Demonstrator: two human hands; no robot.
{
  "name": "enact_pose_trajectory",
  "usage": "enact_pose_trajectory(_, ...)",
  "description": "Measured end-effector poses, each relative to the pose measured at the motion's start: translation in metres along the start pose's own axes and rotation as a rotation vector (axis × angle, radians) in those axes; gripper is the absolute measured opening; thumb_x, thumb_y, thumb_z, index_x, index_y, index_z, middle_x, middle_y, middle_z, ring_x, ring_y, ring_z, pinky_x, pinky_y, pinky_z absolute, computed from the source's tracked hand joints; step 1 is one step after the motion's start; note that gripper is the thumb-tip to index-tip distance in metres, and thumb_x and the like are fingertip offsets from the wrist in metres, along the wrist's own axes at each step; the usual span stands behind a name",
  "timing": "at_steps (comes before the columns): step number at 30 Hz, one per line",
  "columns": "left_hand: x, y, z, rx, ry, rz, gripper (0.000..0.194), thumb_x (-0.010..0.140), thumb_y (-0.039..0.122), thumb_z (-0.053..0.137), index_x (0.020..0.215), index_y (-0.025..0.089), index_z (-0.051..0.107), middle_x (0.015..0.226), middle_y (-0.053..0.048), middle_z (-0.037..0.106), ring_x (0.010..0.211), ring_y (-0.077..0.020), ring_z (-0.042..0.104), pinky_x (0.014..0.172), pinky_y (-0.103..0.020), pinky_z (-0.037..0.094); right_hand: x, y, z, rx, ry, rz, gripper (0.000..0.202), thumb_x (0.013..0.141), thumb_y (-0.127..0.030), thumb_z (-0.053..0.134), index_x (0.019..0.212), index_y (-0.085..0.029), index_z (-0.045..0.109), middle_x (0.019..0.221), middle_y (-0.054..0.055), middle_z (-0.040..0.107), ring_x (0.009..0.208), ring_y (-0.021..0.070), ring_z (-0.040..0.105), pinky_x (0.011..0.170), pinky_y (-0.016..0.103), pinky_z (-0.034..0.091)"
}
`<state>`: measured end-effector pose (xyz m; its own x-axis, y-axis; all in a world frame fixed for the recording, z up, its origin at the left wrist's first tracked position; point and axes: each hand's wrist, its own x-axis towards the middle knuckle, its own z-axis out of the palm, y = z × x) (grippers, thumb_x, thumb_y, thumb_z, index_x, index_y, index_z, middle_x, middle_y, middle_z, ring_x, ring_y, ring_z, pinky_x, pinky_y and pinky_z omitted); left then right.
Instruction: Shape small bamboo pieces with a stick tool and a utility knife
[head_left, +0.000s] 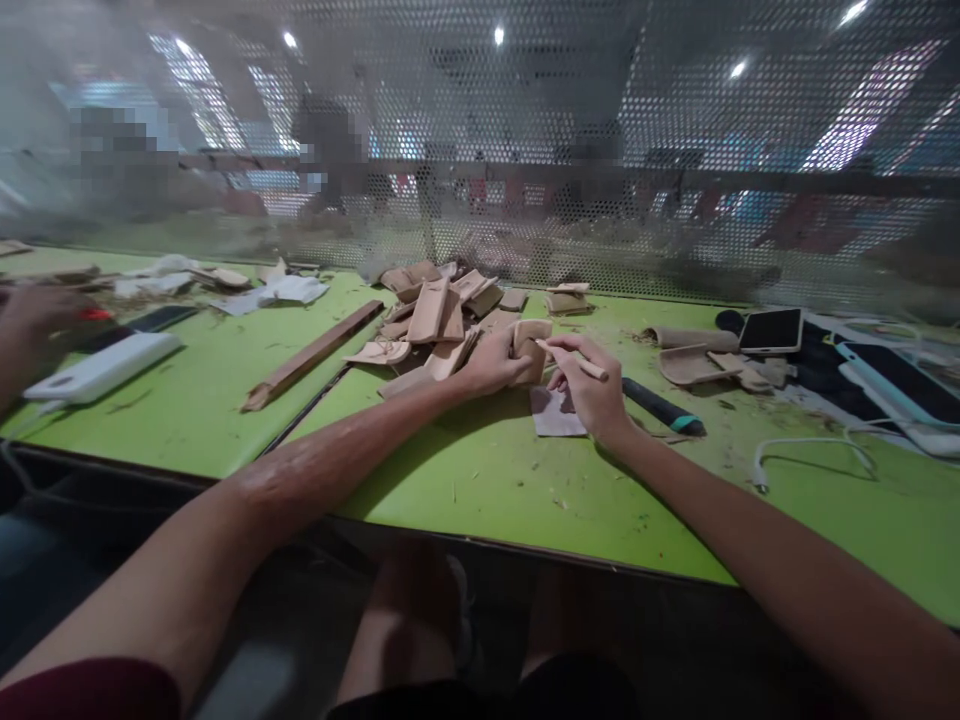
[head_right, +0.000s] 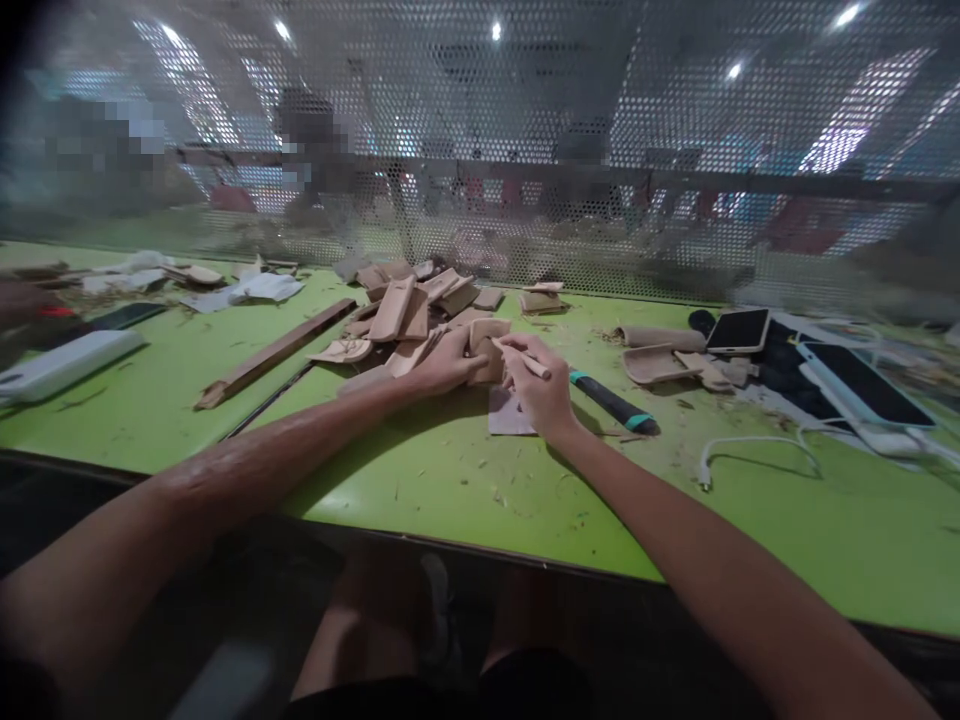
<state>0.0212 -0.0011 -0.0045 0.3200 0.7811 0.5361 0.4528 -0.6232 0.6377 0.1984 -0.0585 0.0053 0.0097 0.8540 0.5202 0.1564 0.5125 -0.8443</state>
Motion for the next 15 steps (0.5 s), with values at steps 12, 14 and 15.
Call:
enact_pose_trajectory(12, -0.005, -0.008, -0.004, -0.115, -0.024, 0.009, 0.054, 0.076, 0.016, 0.051, 0.128, 0.013, 0.063, 0.128, -0.014, 0.071, 0.116, -0.0256, 0.066, 0.108, -0.045, 0.053, 0.011, 0.003, -0.004, 0.358, 0.034, 0.387, 0.033, 0.08, -0.047, 0.076, 0.094, -0.018, 0.08, 0.084, 0.006, 0.079, 0.05, 0.0112, 0.065, 0.044, 0.021, 0.046)
enact_pose_trajectory(14, -0.004, -0.012, -0.005, -0.111, -0.051, 0.036, 0.058, 0.076, 0.016, 0.05, 0.132, 0.015, 0.062, 0.133, -0.013, 0.069, 0.12, -0.0252, 0.065, 0.112, -0.044, 0.05, 0.012, 0.003, -0.005, 0.361, 0.035, 0.4, 0.034, 0.082, -0.049, 0.076, 0.095, -0.018, 0.08, 0.084, 0.007, 0.08, 0.05, 0.0111, 0.065, 0.045, 0.021, 0.046)
enact_pose_trajectory(15, -0.004, -0.013, -0.004, -0.115, -0.067, 0.056, 0.06, 0.075, 0.015, 0.049, 0.134, 0.015, 0.061, 0.135, -0.012, 0.069, 0.122, -0.0247, 0.064, 0.114, -0.043, 0.049, 0.012, 0.003, -0.005, 0.364, 0.036, 0.405, 0.035, 0.083, -0.05, 0.075, 0.094, -0.017, 0.08, 0.084, 0.007, 0.08, 0.05, 0.011, 0.065, 0.044, 0.021, 0.046)
